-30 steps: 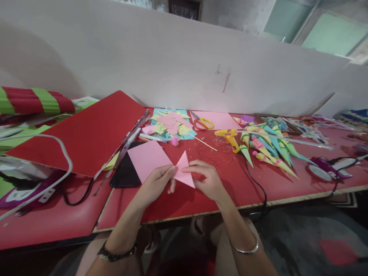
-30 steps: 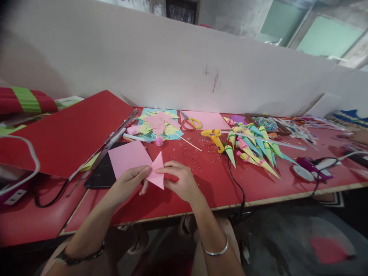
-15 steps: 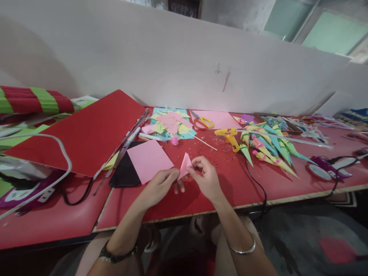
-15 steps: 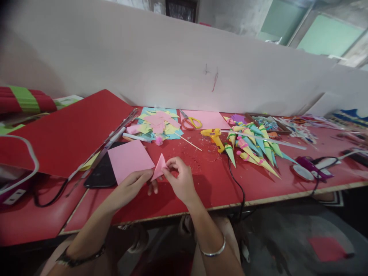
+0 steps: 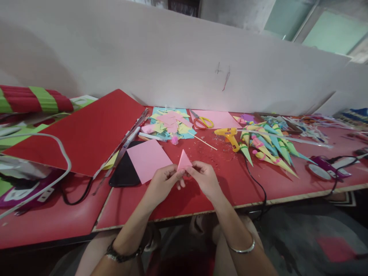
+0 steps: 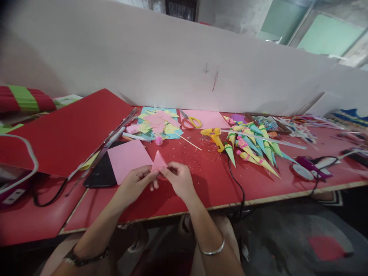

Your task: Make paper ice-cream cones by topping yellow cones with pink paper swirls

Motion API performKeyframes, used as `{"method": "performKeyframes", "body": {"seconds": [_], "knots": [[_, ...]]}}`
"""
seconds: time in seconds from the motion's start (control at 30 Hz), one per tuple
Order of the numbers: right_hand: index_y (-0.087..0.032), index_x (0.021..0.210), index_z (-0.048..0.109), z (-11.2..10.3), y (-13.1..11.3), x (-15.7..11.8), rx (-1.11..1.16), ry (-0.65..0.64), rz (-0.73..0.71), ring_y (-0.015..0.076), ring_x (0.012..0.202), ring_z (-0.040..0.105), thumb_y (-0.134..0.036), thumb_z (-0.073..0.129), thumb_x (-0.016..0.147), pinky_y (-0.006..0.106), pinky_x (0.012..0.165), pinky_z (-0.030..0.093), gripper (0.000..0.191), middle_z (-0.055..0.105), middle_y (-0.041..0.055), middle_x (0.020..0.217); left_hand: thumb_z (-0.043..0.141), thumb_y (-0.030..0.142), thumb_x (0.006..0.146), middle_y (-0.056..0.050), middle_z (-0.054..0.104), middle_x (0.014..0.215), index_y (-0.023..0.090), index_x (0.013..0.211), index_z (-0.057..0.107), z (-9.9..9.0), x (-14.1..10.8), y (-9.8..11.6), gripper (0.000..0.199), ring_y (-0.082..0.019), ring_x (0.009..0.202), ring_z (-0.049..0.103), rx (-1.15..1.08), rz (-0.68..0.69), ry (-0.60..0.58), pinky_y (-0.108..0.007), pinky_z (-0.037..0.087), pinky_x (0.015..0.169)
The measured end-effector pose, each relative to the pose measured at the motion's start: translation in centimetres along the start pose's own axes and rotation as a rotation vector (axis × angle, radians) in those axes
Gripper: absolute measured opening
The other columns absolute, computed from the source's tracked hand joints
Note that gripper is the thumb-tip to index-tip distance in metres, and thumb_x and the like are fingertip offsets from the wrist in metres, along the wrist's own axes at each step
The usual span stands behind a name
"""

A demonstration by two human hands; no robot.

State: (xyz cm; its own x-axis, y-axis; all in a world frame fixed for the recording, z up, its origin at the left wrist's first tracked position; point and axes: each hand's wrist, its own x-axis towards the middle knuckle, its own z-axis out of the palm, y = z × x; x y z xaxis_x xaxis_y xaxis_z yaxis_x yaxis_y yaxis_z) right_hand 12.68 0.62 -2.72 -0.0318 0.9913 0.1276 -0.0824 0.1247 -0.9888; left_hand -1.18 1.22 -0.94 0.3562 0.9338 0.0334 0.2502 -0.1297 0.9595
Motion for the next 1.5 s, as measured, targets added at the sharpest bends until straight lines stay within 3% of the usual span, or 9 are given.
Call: {"method": "performKeyframes", "body": {"seconds": [0.13, 0.27, 0.43, 0.53, 0.73, 0.97, 1.3, 1.5], "knots": [[-0.017, 0.062, 0.059, 0.0, 0.1, 0.0, -0.053, 0.047, -0.038, 0.0132, 0.059, 0.055, -0.035, 0.058, 0.071, 0.024, 0.059, 0.044, 0.020, 0.059, -0.0004, 0.059, 0.046, 0.037, 0.079, 0.001, 0.060, 0.055, 0.016, 0.061, 0.054, 0.1, 0.0, -0.2, 0.028, -0.010, 0.046, 0.050, 0.064, 0.027, 0.033, -0.020, 0.040, 0.049], [-0.018, 0.057, 0.056, -0.5, -0.2, -0.1, -0.184, 0.003, -0.117, 0.0116, 0.056, 0.049, -0.034, 0.056, 0.075, 0.022, 0.057, 0.040, 0.024, 0.052, -0.0023, 0.056, 0.047, 0.035, 0.078, 0.000, 0.062, 0.058, 0.016, 0.060, 0.058, -0.3, 0.0, -0.2, 0.028, -0.012, 0.055, 0.053, 0.187, 0.080, 0.034, -0.022, 0.040, 0.056], [-0.018, 0.060, 0.055, -1.2, -1.0, -0.3, -0.334, -0.125, -0.220, 0.0116, 0.059, 0.048, -0.033, 0.053, 0.079, 0.023, 0.058, 0.037, 0.024, 0.050, -0.0019, 0.060, 0.053, 0.036, 0.073, 0.005, 0.046, 0.050, 0.017, 0.052, 0.047, -0.5, 0.0, 0.0, 0.029, -0.009, 0.050, 0.041, 0.298, 0.124, 0.197, -0.020, 0.031, 0.049], [-0.018, 0.061, 0.055, -1.2, -1.1, -0.4, -0.364, -0.165, -0.251, 0.0119, 0.061, 0.049, -0.029, 0.052, 0.079, 0.023, 0.061, 0.037, 0.021, 0.052, -0.0016, 0.062, 0.053, 0.035, 0.073, 0.006, 0.043, 0.050, 0.017, 0.054, 0.046, -0.4, 0.0, 0.2, 0.027, -0.009, 0.050, 0.040, 0.238, 0.125, 0.219, -0.020, 0.032, 0.049], [-0.019, 0.067, 0.052, -0.4, -0.4, -0.3, -0.259, -0.088, -0.199, 0.0124, 0.062, 0.050, -0.030, 0.047, 0.080, 0.022, 0.059, 0.039, 0.018, 0.051, -0.0020, 0.063, 0.052, 0.032, 0.075, 0.003, 0.056, 0.051, 0.016, 0.060, 0.056, -0.4, 0.0, 0.3, 0.022, -0.011, 0.052, 0.052, 0.000, 0.037, 0.158, -0.021, 0.041, 0.055], [-0.016, 0.062, 0.053, -0.2, -0.6, -0.6, -0.434, -0.178, -0.216, 0.0122, 0.061, 0.050, -0.030, 0.040, 0.086, 0.023, 0.061, 0.037, 0.030, 0.054, 0.0003, 0.062, 0.054, 0.030, 0.073, 0.002, 0.060, 0.051, 0.015, 0.057, 0.060, -0.5, 0.0, 0.1, 0.022, -0.010, 0.050, 0.053, -0.056, 0.035, 0.163, -0.020, 0.043, 0.053], [-0.017, 0.056, 0.046, -0.8, -1.0, -0.5, -0.564, -0.197, -0.274, 0.0098, 0.056, 0.043, -0.029, 0.042, 0.086, 0.021, 0.054, 0.031, 0.032, 0.044, -0.0025, 0.058, 0.061, 0.029, 0.065, 0.003, 0.059, 0.052, 0.015, 0.065, 0.061, -0.2, 0.0, 0.1, 0.014, -0.009, 0.050, 0.054, -0.212, -0.021, 0.324, -0.019, 0.047, 0.053], [-0.017, 0.060, 0.047, -0.4, -0.9, -0.5, -0.507, -0.175, -0.286, 0.0106, 0.059, 0.045, -0.029, 0.039, 0.087, 0.021, 0.057, 0.033, 0.031, 0.047, -0.0015, 0.061, 0.055, 0.032, 0.073, 0.003, 0.053, 0.050, 0.015, 0.055, 0.055, -0.3, 0.1, 0.0, 0.024, -0.009, 0.050, 0.052, -0.271, 0.042, 0.307, -0.019, 0.047, 0.053]]}}
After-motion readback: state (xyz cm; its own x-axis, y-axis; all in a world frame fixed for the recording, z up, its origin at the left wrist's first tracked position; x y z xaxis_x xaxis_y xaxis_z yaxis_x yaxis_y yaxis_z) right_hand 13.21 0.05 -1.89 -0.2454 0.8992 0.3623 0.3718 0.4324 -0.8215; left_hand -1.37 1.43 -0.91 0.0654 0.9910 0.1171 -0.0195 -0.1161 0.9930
